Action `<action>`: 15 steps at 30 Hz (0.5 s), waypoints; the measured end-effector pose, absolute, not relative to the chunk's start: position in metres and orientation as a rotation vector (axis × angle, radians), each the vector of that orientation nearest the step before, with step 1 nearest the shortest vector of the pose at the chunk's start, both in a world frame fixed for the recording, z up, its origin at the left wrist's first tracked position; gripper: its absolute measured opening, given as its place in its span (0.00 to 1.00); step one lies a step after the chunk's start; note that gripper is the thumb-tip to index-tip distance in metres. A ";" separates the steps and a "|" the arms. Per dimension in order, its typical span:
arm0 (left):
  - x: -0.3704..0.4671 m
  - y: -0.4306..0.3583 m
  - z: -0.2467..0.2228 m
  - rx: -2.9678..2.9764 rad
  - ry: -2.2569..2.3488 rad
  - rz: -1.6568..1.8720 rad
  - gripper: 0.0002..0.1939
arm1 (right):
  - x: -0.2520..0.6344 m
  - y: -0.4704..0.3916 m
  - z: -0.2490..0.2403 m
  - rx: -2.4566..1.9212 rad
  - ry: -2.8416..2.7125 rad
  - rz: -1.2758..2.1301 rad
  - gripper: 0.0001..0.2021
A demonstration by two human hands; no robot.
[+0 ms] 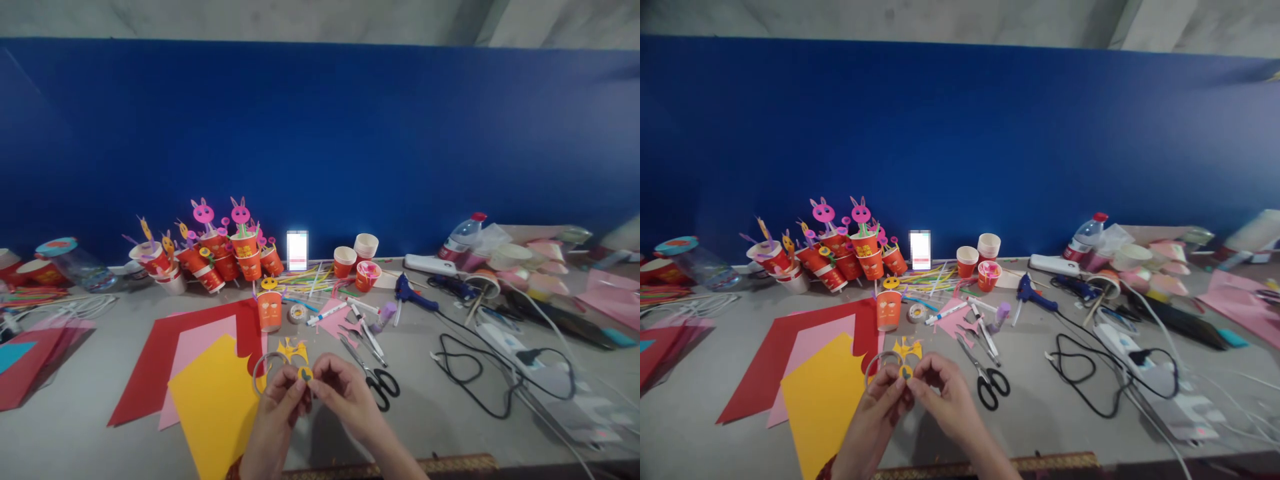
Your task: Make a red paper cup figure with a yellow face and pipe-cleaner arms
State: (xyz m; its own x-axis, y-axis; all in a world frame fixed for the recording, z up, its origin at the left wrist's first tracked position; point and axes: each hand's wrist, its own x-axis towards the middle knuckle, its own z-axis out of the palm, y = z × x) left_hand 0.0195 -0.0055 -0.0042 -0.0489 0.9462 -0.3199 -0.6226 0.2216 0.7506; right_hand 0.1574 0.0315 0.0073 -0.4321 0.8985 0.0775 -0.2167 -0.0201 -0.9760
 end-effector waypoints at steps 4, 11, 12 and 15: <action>0.013 0.000 -0.008 0.555 1.018 1.384 0.21 | 0.155 0.038 0.013 -0.864 -1.428 1.492 0.13; -0.001 0.013 -0.002 0.740 1.031 1.340 0.19 | 0.149 0.054 0.021 -0.918 -1.532 1.357 0.10; -0.001 0.014 -0.001 0.711 1.018 1.334 0.19 | 0.148 0.056 0.021 -0.910 -1.526 1.366 0.10; 0.002 0.016 0.002 0.600 0.968 1.276 0.20 | 0.146 0.060 0.022 -0.883 -1.514 1.388 0.11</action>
State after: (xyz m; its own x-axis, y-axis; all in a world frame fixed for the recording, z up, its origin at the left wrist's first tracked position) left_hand 0.0017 0.0158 0.0025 0.0008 0.9650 -0.2622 -0.5124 0.2255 0.8286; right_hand 0.1457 0.0597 0.0218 -0.3646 0.9211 0.1366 -0.0565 0.1245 -0.9906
